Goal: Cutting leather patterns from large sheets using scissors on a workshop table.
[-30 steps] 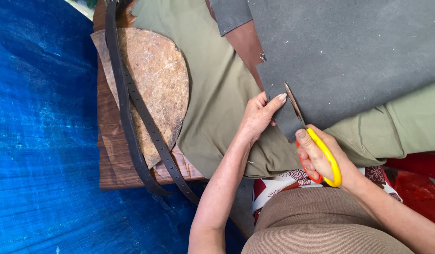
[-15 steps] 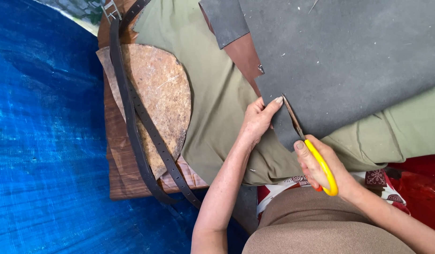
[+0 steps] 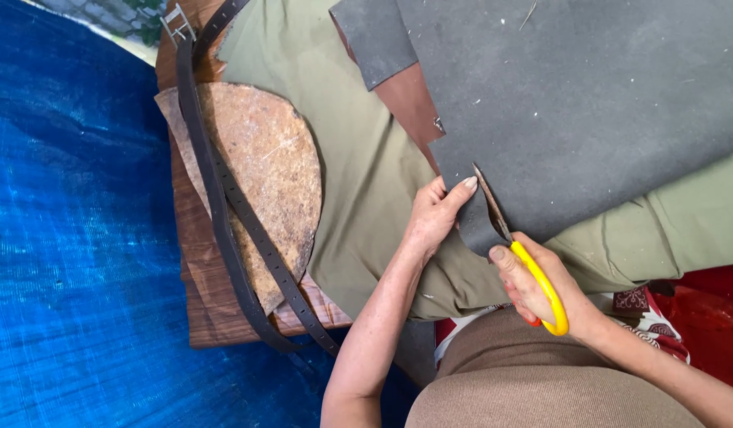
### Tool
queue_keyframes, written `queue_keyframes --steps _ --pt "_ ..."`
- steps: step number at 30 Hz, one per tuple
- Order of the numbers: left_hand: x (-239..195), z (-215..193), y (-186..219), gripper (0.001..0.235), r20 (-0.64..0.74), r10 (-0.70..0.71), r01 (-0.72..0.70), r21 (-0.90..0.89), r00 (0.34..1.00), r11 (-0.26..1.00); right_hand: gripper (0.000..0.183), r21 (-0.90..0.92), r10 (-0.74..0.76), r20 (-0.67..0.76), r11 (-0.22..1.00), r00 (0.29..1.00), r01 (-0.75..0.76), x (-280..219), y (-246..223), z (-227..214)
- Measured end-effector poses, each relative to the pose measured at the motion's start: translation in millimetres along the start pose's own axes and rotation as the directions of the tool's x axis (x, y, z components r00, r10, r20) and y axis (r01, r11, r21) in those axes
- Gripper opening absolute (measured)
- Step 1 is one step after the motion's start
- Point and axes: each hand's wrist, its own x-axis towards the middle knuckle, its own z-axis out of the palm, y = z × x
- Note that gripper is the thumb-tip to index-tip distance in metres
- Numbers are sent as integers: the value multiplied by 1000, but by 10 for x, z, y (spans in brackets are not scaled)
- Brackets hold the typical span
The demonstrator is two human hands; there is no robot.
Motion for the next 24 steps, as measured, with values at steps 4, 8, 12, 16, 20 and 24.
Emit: queue_keyframes --steps 4,8,12,16,20,24 --pt "9 16 27 18 1 6 -6 4 1000 1000 44 -6 -28 -7 1000 1000 28 12 29 16" --pt "-44 29 121 20 -1 2 -2 5 1000 1000 51 -23 -52 9 998 999 52 91 -22 -15" --pt "31 -1 42 19 5 4 -4 -21 1000 1000 46 -12 -43 29 999 999 43 78 -172 -14" --pt "35 -2 25 16 7 -4 4 -30 1000 1000 39 -3 -8 22 1000 1000 8 73 -125 -24" --pt "-25 72 179 15 -8 -23 23 -28 1000 999 36 -20 7 25 1000 1000 -6 40 -163 -34" --pt "47 48 195 18 -86 -29 26 -34 996 999 37 -26 -5 31 1000 999 6 59 -110 -51"
